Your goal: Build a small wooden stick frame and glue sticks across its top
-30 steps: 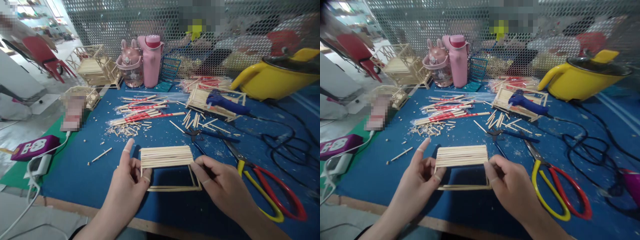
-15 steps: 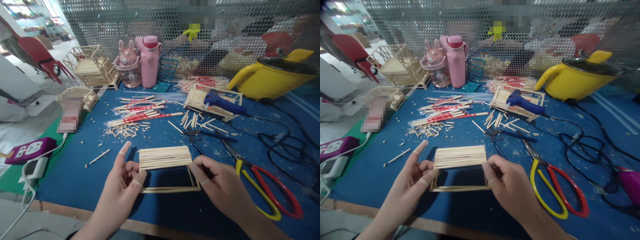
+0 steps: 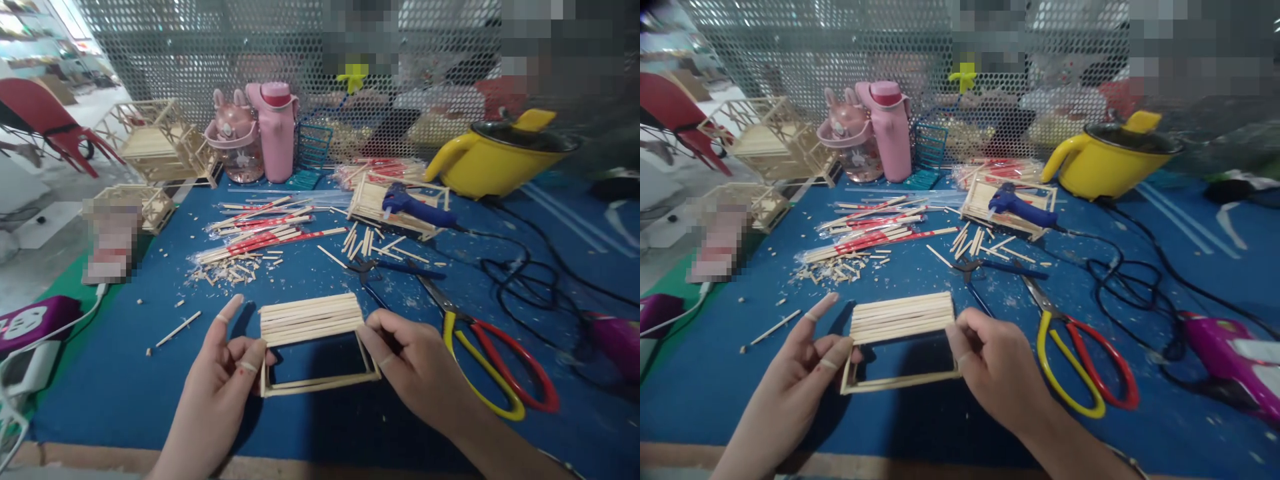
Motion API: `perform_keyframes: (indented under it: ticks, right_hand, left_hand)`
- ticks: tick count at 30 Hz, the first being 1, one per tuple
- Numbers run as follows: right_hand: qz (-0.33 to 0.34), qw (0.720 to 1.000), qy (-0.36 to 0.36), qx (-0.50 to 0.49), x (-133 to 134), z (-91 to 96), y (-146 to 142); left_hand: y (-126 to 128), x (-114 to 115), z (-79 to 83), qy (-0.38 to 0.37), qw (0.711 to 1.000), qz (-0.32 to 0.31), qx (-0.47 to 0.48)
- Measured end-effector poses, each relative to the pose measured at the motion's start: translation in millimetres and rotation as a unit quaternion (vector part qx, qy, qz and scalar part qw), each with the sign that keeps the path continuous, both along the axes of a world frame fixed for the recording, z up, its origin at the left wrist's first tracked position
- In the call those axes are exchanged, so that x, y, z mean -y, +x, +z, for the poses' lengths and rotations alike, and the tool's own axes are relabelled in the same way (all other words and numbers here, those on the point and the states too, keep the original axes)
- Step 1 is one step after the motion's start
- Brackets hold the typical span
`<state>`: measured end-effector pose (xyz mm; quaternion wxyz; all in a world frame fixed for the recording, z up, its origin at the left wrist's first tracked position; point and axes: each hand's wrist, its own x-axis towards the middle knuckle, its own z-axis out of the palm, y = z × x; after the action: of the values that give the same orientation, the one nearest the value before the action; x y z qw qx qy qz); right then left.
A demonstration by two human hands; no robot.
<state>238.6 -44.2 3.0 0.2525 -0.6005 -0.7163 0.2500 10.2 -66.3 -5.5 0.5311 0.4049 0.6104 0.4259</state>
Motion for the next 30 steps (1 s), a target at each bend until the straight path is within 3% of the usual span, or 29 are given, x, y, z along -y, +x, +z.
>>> perform_keyframes:
  ticks: [11,23,30]
  right_hand:
    - [0.015,1.0,-0.026,0.001,3,2.2,3]
    - [-0.01,1.0,-0.007,-0.022,2,-3.4,-2]
    - [-0.025,0.999,-0.016,-0.02,1,-4.9,-2]
  left_hand:
    - [-10,-1,-11.4,0.005,0.999,0.006,-0.044]
    - [-5,1,-10.9,0.021,0.999,0.018,-0.039]
    - [-4,-1,-15.3,0.091,0.995,0.024,-0.041]
